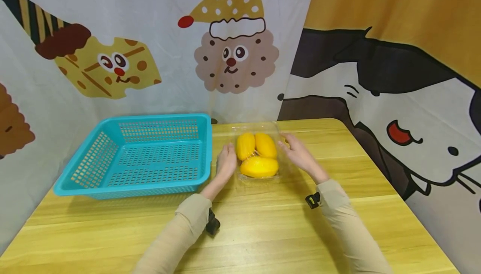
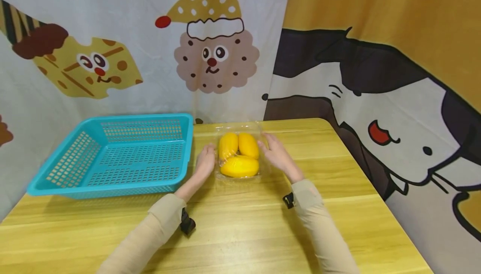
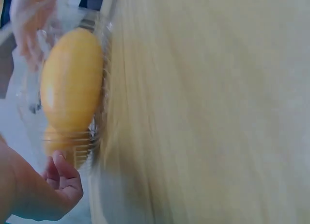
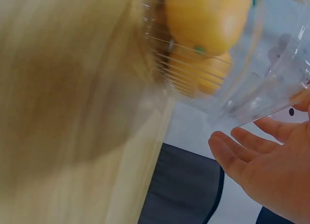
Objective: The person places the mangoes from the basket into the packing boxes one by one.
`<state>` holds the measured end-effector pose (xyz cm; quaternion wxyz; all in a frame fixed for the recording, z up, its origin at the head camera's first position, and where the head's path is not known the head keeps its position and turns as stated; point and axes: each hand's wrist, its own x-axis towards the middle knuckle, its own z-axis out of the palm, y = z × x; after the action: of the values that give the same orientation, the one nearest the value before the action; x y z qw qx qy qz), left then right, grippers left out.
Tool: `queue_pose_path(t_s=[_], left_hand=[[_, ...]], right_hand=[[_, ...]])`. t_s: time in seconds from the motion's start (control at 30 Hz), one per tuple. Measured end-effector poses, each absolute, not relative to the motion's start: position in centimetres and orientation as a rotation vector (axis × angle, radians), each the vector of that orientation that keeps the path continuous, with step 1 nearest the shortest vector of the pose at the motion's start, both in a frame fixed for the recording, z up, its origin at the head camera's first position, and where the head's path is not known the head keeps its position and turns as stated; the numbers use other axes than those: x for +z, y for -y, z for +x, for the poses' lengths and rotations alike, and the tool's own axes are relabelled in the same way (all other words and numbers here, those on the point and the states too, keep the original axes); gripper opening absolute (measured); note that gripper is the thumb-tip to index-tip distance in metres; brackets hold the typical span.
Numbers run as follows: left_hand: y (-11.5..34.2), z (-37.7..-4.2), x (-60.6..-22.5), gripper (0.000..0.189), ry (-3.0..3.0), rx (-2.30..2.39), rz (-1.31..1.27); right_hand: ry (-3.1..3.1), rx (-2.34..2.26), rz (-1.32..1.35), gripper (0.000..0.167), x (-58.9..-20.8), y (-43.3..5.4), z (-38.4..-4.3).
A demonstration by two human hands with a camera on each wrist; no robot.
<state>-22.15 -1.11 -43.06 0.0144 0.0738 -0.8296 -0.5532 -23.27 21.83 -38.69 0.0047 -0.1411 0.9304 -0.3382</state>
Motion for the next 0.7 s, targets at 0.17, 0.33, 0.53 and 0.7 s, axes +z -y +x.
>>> queue_pose_path(t_s=[0.17,0.33,0.53,0.7], left_hand=[[1.3,-20.8,-42.7,0.054,2.573,-1.754,0.204],[1.1,-19.3,-43.0,0.043,2.674,-1.593,0.102],[1.0,-17.4,-43.6,0.035,2.744,-1.44,0.01],[1.1,-15.9,-43.6,0.033,2.788,-1.407,-0.036]], right_hand=[[-2.891,-1.07,-0.429,0.055,-39.5,-21.8,-23.3],[-2.871,-1.062,-0.391,0.058,-39.9,-21.6,-23.1],[-2.858,-1.053,-0.354,0.06,-39.9,-21.4,-22.9],[-2.858,-1.039,-0.354,0.059,-39.8,-21.3,-22.6]])
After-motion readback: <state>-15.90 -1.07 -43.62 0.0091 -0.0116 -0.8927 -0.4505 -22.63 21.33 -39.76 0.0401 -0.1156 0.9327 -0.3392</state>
